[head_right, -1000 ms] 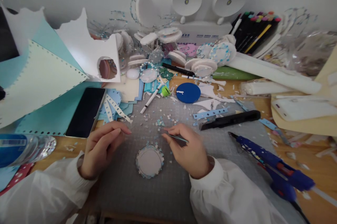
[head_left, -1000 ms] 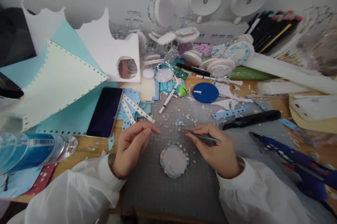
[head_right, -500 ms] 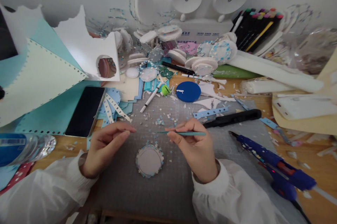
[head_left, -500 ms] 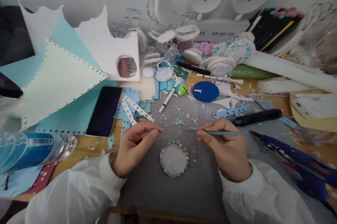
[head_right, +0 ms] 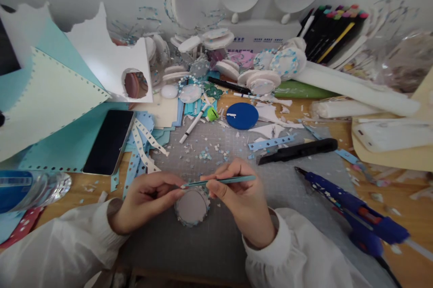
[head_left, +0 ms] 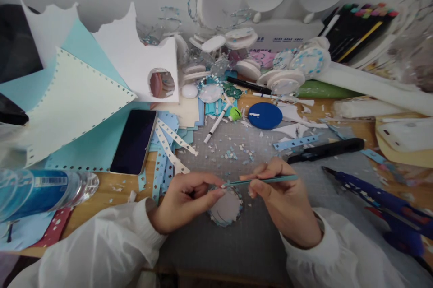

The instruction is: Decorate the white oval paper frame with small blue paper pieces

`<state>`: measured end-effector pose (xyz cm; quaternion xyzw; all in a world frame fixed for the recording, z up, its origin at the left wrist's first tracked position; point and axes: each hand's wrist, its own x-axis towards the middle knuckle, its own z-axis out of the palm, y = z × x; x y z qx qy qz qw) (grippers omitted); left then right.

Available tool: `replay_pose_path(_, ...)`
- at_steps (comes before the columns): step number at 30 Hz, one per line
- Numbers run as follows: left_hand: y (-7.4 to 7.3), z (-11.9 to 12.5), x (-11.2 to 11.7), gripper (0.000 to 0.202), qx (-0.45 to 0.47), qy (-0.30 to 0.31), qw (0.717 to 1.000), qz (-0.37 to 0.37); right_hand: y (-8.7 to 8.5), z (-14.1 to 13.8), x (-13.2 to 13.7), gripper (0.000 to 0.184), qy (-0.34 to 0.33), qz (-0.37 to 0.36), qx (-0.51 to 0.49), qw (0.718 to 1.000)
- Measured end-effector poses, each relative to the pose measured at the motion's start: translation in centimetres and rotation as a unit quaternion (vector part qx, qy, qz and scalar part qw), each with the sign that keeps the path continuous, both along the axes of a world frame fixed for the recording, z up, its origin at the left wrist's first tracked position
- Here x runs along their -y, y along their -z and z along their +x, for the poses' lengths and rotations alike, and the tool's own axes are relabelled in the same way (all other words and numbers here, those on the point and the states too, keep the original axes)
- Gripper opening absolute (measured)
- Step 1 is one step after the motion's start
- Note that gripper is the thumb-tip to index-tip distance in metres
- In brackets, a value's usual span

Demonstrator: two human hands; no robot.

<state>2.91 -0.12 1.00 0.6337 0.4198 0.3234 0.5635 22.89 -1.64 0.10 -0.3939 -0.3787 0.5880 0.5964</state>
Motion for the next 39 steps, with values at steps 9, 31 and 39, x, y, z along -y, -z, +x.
replay_pose_path(9, 0.8, 0.0, 0.1, 0.014, 0.01, -0.037, 0.999, 0.027, 0.0, 0.0, -0.1, 0.019, 0.006, 0.008, 0.0, 1.0)
replay_pose_path(31, 0.0, -0.1, 0.0, 0.016, 0.017, -0.007, 1.0, 0.014, -0.8, 0.3, -0.6, 0.022, -0.009, -0.049, -0.034, 0.998)
replay_pose_path(39, -0.1, -0.3, -0.2, 0.035, 0.028, -0.018, 0.999, -0.027, -1.1, 0.4, -0.1, 0.018, 0.103, 0.104, 0.133, 0.98)
